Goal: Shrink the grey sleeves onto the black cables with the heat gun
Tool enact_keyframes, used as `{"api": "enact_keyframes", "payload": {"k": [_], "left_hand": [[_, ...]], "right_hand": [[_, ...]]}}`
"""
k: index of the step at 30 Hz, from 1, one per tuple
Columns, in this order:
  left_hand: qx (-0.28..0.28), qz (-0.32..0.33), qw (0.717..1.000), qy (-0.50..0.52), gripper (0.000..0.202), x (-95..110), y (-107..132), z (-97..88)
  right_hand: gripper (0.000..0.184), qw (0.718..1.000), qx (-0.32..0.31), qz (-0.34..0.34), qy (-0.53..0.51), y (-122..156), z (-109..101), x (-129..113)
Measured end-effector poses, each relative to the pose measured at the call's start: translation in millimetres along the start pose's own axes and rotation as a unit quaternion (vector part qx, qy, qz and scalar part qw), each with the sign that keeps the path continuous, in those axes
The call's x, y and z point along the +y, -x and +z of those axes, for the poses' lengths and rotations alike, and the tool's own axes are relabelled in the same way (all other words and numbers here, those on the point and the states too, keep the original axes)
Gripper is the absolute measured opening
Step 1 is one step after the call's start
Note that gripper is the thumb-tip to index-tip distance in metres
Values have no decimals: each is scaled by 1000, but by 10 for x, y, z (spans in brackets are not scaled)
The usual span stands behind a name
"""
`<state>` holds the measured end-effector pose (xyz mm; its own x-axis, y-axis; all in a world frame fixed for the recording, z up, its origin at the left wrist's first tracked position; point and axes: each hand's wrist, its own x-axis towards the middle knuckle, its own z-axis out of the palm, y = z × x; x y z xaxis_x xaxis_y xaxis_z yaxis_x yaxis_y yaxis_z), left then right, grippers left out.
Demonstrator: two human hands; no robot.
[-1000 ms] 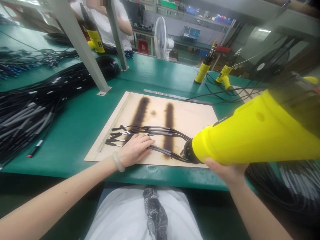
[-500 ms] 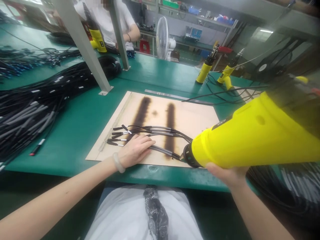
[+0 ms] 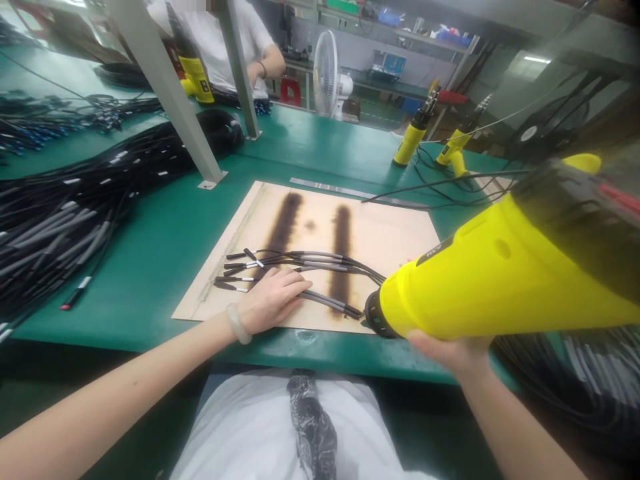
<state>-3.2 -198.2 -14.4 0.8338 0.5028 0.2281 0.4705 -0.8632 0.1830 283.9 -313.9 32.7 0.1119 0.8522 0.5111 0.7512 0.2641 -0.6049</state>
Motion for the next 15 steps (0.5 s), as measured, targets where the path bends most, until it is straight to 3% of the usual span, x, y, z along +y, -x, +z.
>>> {"api": "enact_keyframes", "payload": {"k": [4,15], "left_hand": [[6,2,1000,-1,27,4,-13,-8],[6,3,1000,-4,26,12,-38,-27]], "right_hand": [[38,997,-59,-35,21,29,30,62],[47,978,-182,-51,89,183,13,235]]}}
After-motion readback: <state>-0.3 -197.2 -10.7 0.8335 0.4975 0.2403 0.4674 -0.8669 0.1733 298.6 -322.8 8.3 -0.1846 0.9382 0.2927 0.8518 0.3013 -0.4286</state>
